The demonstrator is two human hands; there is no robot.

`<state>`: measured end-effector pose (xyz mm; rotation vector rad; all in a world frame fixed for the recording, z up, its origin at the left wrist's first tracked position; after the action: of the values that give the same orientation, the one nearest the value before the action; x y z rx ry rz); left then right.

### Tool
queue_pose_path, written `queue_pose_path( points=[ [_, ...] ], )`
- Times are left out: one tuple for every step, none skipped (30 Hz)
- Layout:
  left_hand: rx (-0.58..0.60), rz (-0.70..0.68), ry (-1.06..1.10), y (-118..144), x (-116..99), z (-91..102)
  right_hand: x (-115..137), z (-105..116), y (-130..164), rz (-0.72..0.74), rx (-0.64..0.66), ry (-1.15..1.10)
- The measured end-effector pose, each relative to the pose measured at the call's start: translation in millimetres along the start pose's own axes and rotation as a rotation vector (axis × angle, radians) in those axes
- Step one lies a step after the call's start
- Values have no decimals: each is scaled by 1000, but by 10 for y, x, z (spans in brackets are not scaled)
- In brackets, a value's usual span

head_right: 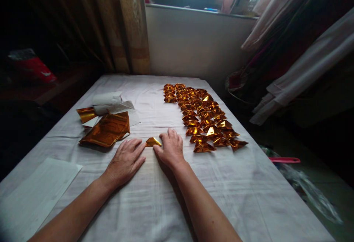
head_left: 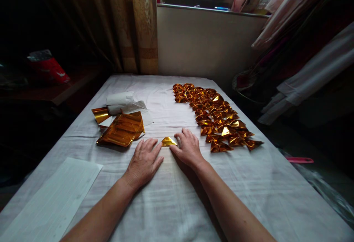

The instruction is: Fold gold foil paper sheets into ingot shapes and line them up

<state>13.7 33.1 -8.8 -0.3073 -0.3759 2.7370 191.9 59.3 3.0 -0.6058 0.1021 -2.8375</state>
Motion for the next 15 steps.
queue_pose_path(
  points=[
    [-2,2,-4,2,3,-4,4,22,-30,4,29,3],
    [-7,3,-7,3,5,-9,10,44,-62,7,57,9],
    [-10,4,-11,6,7,-14,18,66,-94,9,84,17],
    [-16,3,-13,8,8,-20,27,88,-125,8,109,27],
    [-23,2,-15,11,8,-25,37,110,-155,3,129,37],
    [-32,1,-17,13,8,-30,47,128,-181,-4,147,45],
    [-40,1,-19,16,8,-35,55,142,-203,-11,163,50],
    [-47,4,-21,18,9,-40,61,149,-221,-15,178,49],
    [-51,6,-23,21,11,-47,64,150,-234,-18,187,44],
    [-54,8,-26,23,13,-53,63,144,-242,-17,189,34],
    [-57,10,-28,26,16,-58,60,131,-244,-10,183,18],
    [-61,11,-28,30,18,-61,55,114,-241,5,163,-2],
    [-68,11,-26,33,20,-62,51,94,-232,26,131,-25],
    [-76,10,-23,36,20,-60,51,73,-217,57,89,-53],
    [-87,9,-21,39,18,-57,54,58,-197,93,29,-79]
  ],
)
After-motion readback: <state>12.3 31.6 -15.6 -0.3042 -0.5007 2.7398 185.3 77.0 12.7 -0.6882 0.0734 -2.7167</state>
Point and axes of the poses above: each hand's wrist, its own y-axis away from the middle knuckle, its own z-axis out of the back of the hand, x = y × z, the point moved 4 cm from there along -y, towards the middle knuckle, and after that the axes turned 12 degrees about z, right-handed, at the moved point
